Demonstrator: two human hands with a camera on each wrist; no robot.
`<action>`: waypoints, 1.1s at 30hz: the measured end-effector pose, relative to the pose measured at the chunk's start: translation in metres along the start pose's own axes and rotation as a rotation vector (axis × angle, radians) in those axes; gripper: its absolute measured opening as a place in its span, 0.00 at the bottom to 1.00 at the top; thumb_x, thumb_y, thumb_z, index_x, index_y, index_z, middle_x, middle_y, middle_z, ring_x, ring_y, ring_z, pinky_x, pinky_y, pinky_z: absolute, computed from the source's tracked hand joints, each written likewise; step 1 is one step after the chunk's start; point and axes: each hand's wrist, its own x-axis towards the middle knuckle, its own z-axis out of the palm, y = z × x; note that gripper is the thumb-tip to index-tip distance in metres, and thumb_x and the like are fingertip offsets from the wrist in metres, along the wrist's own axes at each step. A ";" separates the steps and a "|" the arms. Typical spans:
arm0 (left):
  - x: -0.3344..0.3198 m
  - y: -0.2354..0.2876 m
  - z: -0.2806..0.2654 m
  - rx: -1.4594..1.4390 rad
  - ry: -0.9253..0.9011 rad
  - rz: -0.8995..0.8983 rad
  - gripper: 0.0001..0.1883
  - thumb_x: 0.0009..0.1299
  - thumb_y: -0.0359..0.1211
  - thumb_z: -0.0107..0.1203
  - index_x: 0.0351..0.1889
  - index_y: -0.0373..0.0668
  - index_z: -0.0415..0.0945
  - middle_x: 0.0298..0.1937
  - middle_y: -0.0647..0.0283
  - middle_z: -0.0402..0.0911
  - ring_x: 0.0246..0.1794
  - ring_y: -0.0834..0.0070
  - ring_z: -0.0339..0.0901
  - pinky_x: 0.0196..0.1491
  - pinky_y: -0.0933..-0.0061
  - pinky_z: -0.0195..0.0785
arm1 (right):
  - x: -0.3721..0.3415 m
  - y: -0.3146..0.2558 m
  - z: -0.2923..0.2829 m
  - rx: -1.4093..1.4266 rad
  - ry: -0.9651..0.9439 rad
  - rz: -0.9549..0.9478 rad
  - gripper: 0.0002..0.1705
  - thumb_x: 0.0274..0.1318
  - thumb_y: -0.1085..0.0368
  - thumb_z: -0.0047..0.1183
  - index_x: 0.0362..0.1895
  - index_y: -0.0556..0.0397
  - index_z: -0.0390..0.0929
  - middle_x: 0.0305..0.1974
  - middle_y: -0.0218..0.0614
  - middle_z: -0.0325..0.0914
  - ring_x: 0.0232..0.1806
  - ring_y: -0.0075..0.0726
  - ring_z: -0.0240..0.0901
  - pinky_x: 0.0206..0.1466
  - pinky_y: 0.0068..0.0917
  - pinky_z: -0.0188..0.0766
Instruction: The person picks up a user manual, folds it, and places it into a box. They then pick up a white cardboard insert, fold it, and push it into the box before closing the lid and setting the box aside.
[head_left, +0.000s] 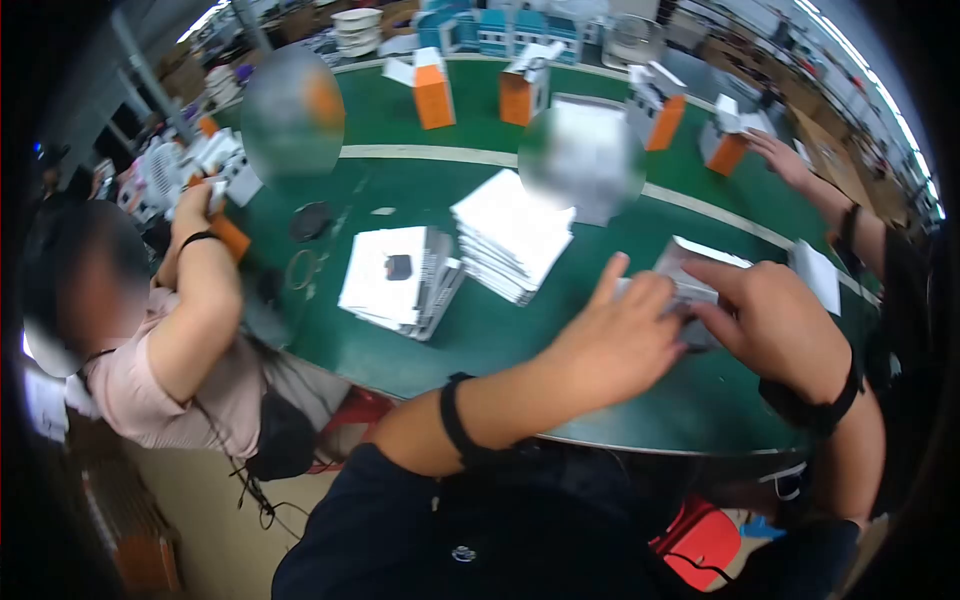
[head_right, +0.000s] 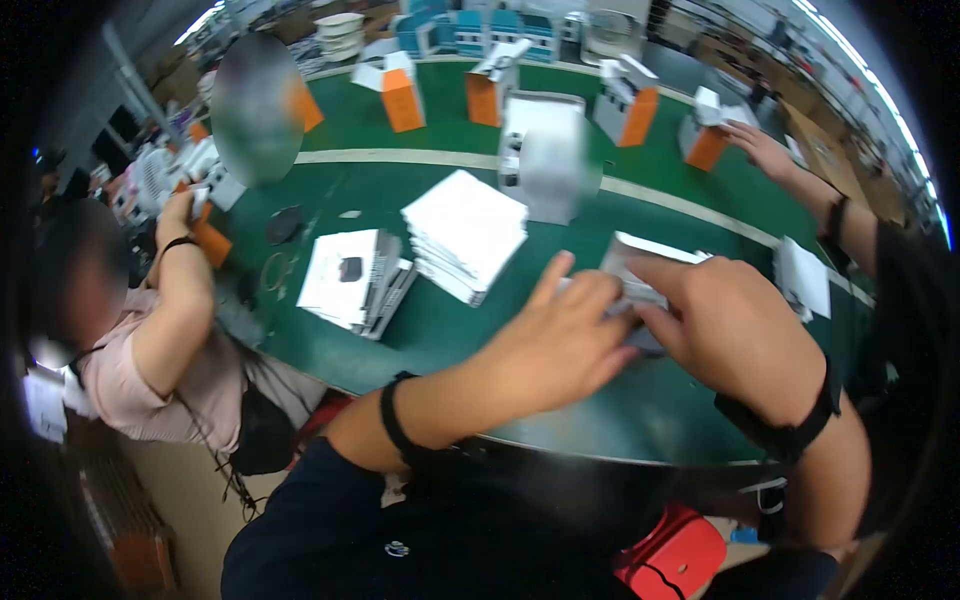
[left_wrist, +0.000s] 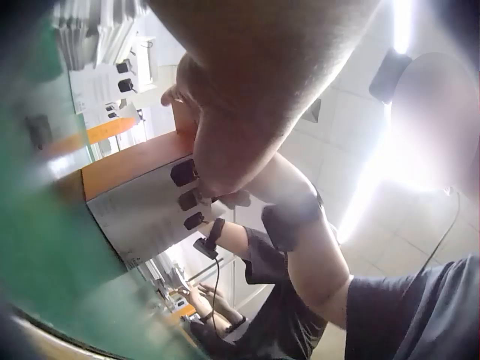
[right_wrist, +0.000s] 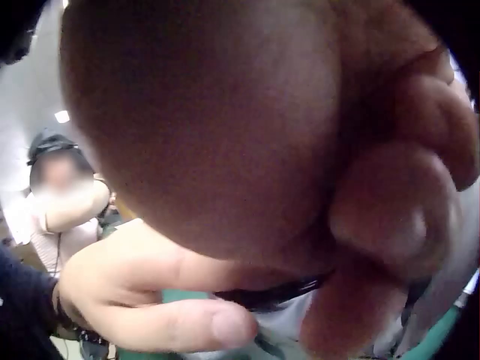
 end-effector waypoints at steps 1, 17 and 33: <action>-0.002 0.001 -0.007 -0.010 0.059 0.017 0.18 0.72 0.39 0.62 0.52 0.36 0.81 0.57 0.50 0.74 0.67 0.51 0.68 0.74 0.39 0.55 | -0.017 0.015 0.016 0.153 0.267 -0.118 0.11 0.60 0.69 0.59 0.45 0.59 0.84 0.25 0.49 0.81 0.26 0.50 0.80 0.33 0.41 0.73; 0.027 -0.051 0.021 -0.782 -0.012 -0.010 0.22 0.67 0.28 0.66 0.60 0.40 0.81 0.63 0.56 0.80 0.68 0.63 0.74 0.70 0.62 0.65 | -0.011 0.109 0.150 1.369 0.416 -0.070 0.18 0.70 0.70 0.55 0.61 0.59 0.76 0.56 0.37 0.82 0.59 0.30 0.77 0.69 0.32 0.70; 0.012 -0.031 -0.010 -0.074 -0.151 0.308 0.25 0.73 0.37 0.62 0.69 0.53 0.78 0.75 0.46 0.69 0.72 0.44 0.69 0.70 0.51 0.65 | -0.038 0.115 0.151 0.741 0.432 -0.475 0.23 0.57 0.68 0.68 0.58 0.47 0.86 0.71 0.51 0.71 0.71 0.57 0.69 0.72 0.42 0.65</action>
